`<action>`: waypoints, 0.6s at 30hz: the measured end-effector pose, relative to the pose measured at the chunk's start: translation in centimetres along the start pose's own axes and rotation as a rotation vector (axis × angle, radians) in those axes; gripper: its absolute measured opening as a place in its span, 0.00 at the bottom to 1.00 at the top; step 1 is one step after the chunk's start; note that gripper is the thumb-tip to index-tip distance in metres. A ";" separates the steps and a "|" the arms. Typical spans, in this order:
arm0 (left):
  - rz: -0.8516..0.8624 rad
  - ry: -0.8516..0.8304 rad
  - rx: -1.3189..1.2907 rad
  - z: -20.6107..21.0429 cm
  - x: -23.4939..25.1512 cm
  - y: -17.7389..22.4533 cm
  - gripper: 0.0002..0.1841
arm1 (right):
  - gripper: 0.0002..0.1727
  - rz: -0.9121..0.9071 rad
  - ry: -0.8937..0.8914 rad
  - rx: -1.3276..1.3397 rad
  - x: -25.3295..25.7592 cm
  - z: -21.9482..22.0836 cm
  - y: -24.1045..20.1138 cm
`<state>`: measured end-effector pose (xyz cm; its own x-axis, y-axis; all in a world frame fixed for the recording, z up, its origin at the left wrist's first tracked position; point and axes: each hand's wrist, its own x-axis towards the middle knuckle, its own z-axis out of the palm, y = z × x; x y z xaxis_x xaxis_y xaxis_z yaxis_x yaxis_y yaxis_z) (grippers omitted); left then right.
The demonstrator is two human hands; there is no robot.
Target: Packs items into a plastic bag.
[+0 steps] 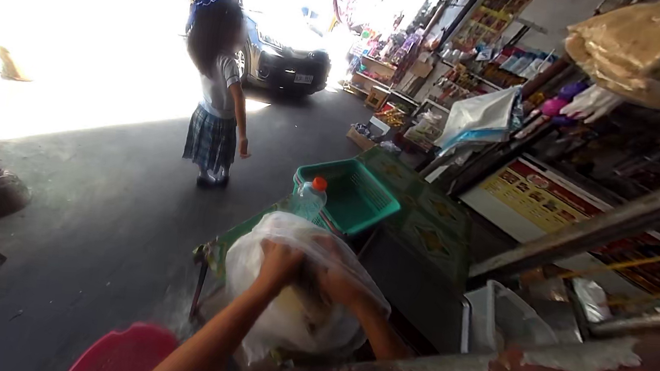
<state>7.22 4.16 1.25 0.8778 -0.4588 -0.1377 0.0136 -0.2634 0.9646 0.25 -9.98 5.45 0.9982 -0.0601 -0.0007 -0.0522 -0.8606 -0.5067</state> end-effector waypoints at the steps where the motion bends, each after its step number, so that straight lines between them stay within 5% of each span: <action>1: -0.011 -0.030 0.019 0.1 0.1 0.5 0.24 | 0.35 0.065 -0.014 -0.048 0.0 -0.1 -0.1; 6: -0.010 -0.115 0.039 -0.2 0.8 1.0 0.17 | 0.33 0.310 -0.174 -0.090 0.9 -0.8 -1.0; 12: -0.061 -0.128 -0.328 -1.5 -0.5 -0.2 0.10 | 0.28 0.067 -0.086 0.283 2.3 -0.4 3.7; 18: -0.024 -0.036 -0.588 -2.4 -0.6 -3.3 0.07 | 0.21 0.044 -0.012 0.651 2.7 2.0 4.9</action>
<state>7.80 7.39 -1.34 0.8574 -0.4894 -0.1590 0.3059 0.2361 0.9223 2.79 -13.29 1.24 0.9960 -0.0791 -0.0412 -0.0680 -0.3749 -0.9246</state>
